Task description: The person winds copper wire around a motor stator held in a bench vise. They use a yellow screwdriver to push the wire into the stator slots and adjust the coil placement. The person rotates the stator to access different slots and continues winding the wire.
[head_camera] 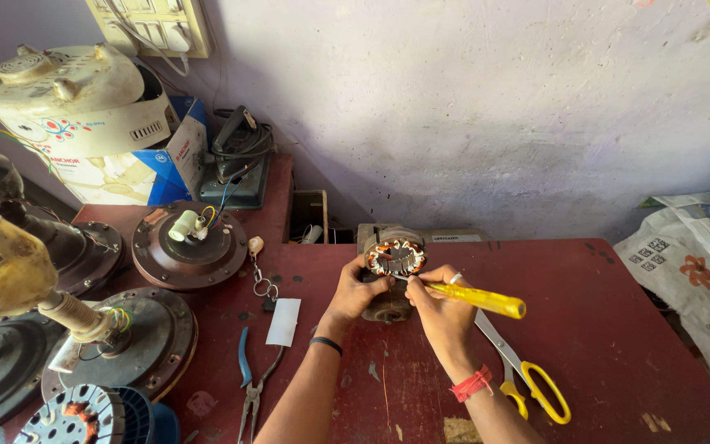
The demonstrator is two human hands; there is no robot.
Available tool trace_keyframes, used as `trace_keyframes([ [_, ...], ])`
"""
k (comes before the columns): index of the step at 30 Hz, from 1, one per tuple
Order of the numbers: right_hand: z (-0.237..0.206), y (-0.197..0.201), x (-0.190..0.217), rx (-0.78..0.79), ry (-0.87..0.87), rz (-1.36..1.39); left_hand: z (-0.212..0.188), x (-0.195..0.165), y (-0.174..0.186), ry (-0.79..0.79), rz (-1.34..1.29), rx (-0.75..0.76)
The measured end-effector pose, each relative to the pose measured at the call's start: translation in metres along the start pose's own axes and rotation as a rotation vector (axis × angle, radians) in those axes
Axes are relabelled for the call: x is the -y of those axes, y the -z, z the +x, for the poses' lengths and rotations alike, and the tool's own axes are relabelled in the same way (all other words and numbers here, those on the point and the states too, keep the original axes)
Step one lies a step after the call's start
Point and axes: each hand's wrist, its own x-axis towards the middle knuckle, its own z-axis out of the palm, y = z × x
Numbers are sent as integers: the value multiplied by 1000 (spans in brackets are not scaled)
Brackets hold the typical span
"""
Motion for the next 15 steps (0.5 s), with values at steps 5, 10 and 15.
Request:
trace_keyframes([
  [5, -1, -2, 10, 40, 27, -2, 2, 4, 1, -9, -22, 6],
  [10, -4, 2, 17, 84, 119, -194, 0, -3, 1, -3, 11, 12],
  [15, -16, 5, 17, 78, 283, -127, -3, -14, -1, 60, -2, 25],
])
